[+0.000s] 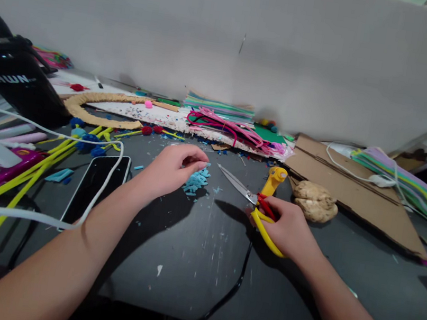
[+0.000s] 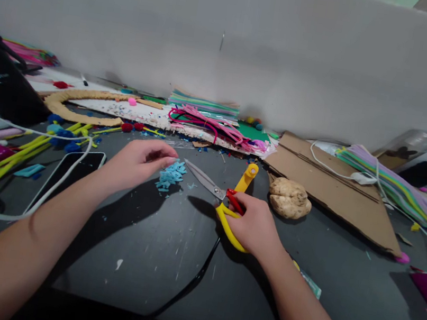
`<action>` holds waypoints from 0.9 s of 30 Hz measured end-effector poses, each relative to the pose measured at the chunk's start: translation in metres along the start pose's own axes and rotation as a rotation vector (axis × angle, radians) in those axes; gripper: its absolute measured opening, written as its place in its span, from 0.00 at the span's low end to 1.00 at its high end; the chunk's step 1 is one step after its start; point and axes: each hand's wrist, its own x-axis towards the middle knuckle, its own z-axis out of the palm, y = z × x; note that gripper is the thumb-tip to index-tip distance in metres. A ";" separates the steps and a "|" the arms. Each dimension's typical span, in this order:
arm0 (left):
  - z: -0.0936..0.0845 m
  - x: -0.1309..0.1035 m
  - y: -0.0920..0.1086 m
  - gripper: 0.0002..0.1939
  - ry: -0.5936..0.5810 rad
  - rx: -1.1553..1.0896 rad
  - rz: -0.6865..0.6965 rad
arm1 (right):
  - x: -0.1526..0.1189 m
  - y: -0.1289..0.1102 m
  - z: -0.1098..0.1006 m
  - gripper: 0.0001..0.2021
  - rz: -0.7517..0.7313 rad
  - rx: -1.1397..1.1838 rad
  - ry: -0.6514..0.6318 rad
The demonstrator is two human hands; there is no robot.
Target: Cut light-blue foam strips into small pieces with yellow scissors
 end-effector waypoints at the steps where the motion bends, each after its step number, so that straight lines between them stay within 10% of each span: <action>1: 0.000 0.000 0.000 0.13 -0.001 -0.002 -0.016 | 0.000 0.000 0.000 0.10 0.004 0.002 -0.002; 27: 0.003 -0.002 0.008 0.15 -0.051 -0.057 0.027 | 0.000 0.000 0.002 0.12 0.008 0.034 0.017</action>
